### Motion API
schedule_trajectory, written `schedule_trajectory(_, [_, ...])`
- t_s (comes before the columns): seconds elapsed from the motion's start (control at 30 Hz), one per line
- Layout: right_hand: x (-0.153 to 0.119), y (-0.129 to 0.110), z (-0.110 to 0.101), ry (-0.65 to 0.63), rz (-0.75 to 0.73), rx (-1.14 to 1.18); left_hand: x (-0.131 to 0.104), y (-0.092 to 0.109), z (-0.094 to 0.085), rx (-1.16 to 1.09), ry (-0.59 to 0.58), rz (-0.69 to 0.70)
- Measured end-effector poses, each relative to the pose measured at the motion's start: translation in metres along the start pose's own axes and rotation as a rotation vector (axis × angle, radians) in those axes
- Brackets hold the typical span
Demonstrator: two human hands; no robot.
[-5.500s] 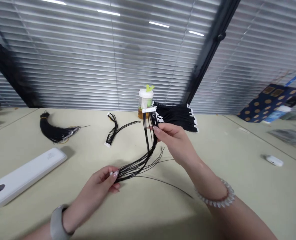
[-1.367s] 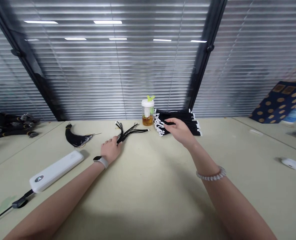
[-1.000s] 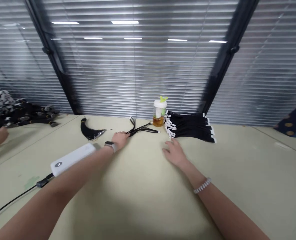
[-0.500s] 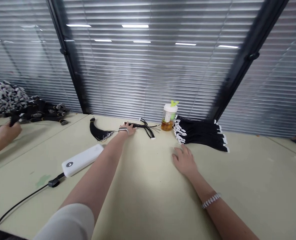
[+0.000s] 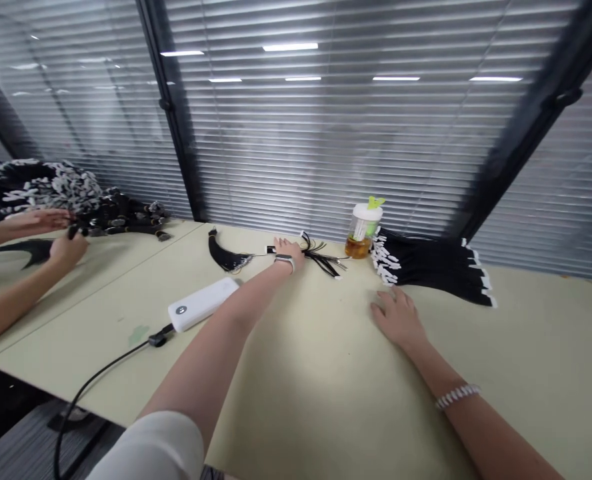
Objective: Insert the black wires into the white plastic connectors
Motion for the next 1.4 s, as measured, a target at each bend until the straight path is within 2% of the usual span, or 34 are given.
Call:
schedule_trajectory(0.1, [-0.001,0.000,-0.002,0.022,-0.002,0.003,-0.006,0.010,0.003,0.080,-0.031,-0.018])
schedule_trajectory(0.23, [-0.002,0.000,-0.004,0.056,0.011,0.002,-0.017,0.027,0.003,0.125,-0.092,0.078])
schedule_trajectory(0.4, [-0.007,-0.001,-0.010,0.089,-0.037,-0.002,-0.050,0.034,-0.001,0.132,-0.126,0.184])
schedule_trajectory(0.67, [-0.036,-0.011,-0.028,0.105,-0.262,0.027,-0.116,0.028,-0.015,0.081,-0.071,0.337])
schedule_trajectory(0.9, [-0.056,-0.034,-0.032,0.028,-0.471,0.158,-0.140,0.042,-0.024,0.005,-0.001,0.368])
schedule_trajectory(1.07, [-0.059,-0.036,-0.027,0.036,-0.429,0.162,-0.152,0.052,-0.027,-0.055,0.037,0.406])
schedule_trajectory(1.27, [-0.059,-0.026,-0.019,0.041,-0.349,0.182,-0.159,0.052,-0.027,-0.134,0.073,0.422])
schedule_trajectory(1.33, [-0.057,-0.027,-0.022,0.037,-0.314,0.194,-0.159,0.052,-0.029,-0.166,0.085,0.424])
schedule_trajectory(1.4, [-0.058,-0.033,-0.036,0.065,-0.296,0.219,-0.160,0.053,-0.029,-0.198,0.089,0.426])
Point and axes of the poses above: each hand's wrist, its own x-axis towards the middle knuckle, its own z-axis out of the palm, y = z × x, the point moved 3 cm from there along x, towards the middle knuckle
